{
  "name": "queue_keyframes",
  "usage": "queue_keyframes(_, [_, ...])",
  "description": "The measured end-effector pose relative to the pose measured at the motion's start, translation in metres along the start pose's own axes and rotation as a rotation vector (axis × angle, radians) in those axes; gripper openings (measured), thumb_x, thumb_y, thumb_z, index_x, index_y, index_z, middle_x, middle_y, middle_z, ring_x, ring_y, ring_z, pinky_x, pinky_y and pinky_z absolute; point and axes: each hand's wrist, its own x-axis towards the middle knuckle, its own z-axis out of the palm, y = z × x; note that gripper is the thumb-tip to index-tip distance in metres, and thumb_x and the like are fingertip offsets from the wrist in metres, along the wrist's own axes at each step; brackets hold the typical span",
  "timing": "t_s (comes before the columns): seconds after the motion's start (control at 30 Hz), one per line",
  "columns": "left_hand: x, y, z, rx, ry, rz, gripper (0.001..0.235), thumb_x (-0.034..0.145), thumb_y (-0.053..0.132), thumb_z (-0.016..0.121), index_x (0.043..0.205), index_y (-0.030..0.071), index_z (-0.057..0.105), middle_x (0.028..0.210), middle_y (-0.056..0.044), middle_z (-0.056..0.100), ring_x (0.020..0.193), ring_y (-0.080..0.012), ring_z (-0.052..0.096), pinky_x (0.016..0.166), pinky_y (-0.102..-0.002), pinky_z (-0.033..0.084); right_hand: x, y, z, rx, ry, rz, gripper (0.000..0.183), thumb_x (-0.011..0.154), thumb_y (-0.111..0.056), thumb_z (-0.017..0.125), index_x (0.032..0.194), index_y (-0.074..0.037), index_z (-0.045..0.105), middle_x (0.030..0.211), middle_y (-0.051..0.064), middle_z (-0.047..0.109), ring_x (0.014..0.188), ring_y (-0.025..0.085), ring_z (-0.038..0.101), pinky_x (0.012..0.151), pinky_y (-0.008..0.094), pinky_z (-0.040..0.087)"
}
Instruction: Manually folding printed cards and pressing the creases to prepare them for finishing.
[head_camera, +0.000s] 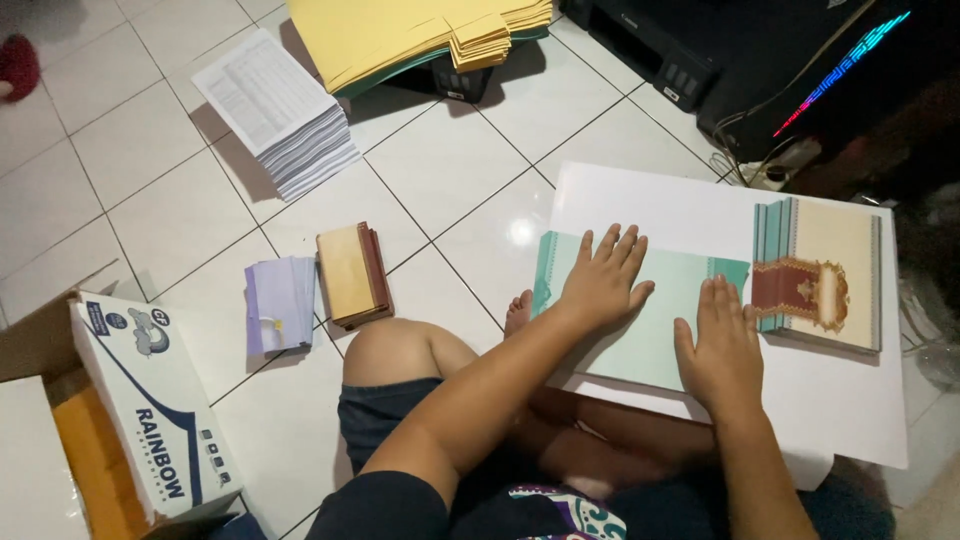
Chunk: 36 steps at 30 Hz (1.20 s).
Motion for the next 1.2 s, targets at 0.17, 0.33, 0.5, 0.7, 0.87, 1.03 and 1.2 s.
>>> queue_keyframes(0.17, [-0.01, 0.006, -0.026, -0.046, 0.028, 0.017, 0.07, 0.104, 0.048, 0.021, 0.159, 0.007, 0.036, 0.165, -0.019, 0.037, 0.157, -0.0336, 0.027, 0.127, -0.059, 0.01, 0.016, 0.006, 0.004, 0.008, -0.05, -0.019, 0.073, 0.106, -0.048, 0.028, 0.161, 0.0, 0.029, 0.168, 0.024, 0.026, 0.158, 0.034, 0.019, 0.128, 0.047, 0.009])
queue_keyframes(0.33, [-0.011, 0.005, -0.024, -0.053, 0.035, 0.034, 0.07, 0.103, 0.046, 0.022, 0.157, 0.005, 0.037, 0.162, -0.022, 0.04, 0.155, -0.0371, 0.031, 0.126, -0.062, 0.012, 0.049, 0.01, 0.003, 0.048, -0.063, -0.057, 0.077, 0.106, -0.053, 0.028, 0.161, 0.0, 0.028, 0.169, 0.025, 0.022, 0.159, 0.034, 0.016, 0.128, 0.047, 0.006])
queue_keyframes(0.5, [-0.008, 0.005, -0.019, -0.077, 0.032, 0.021, 0.071, 0.102, 0.046, 0.021, 0.158, 0.005, 0.037, 0.164, -0.022, 0.036, 0.157, -0.0369, 0.027, 0.127, -0.061, 0.009, 0.059, 0.003, 0.0, 0.016, -0.039, -0.029, 0.079, 0.104, -0.054, 0.028, 0.161, 0.001, 0.029, 0.17, 0.024, 0.023, 0.159, 0.034, 0.016, 0.129, 0.046, 0.006])
queue_keyframes(0.7, [-0.009, 0.007, -0.028, -0.1, 0.022, -0.023, 0.07, 0.101, 0.045, 0.024, 0.158, 0.006, 0.037, 0.167, -0.022, 0.03, 0.159, -0.0359, 0.021, 0.127, -0.059, 0.006, 0.035, -0.01, -0.002, 0.035, -0.026, 0.037, 0.074, 0.106, -0.048, 0.03, 0.161, 0.001, 0.029, 0.169, 0.026, 0.023, 0.158, 0.035, 0.017, 0.128, 0.047, 0.007])
queue_keyframes(0.87, [-0.001, -0.002, 0.016, -0.109, 0.239, 0.03, 0.072, 0.097, 0.041, 0.036, 0.154, -0.003, 0.035, 0.167, -0.023, 0.024, 0.159, -0.0367, 0.013, 0.126, -0.057, 0.006, 0.0, -0.005, 0.029, -0.048, 0.126, -0.024, 0.077, 0.1, -0.041, 0.037, 0.156, 0.011, 0.027, 0.165, 0.031, 0.025, 0.155, 0.038, 0.02, 0.125, 0.047, 0.015])
queue_keyframes(1.03, [-0.017, 0.002, 0.01, -0.078, 0.276, 0.075, 0.069, 0.099, 0.038, 0.037, 0.154, -0.004, 0.035, 0.168, -0.024, 0.021, 0.159, -0.0366, 0.008, 0.127, -0.057, 0.004, -0.01, -0.017, 0.017, -0.006, 0.174, -0.017, 0.077, 0.1, -0.039, 0.041, 0.155, 0.012, 0.029, 0.163, 0.032, 0.03, 0.153, 0.039, 0.025, 0.123, 0.047, 0.018])
queue_keyframes(1.2, [-0.08, 0.017, 0.002, -0.021, 0.065, 0.068, 0.063, 0.104, 0.037, 0.027, 0.16, 0.008, 0.034, 0.168, -0.022, 0.028, 0.159, -0.0363, 0.02, 0.126, -0.061, 0.007, -0.012, -0.018, 0.012, 0.036, 0.06, 0.041, 0.078, 0.106, -0.049, 0.034, 0.16, 0.007, 0.029, 0.166, 0.03, 0.028, 0.156, 0.04, 0.023, 0.126, 0.05, 0.014])
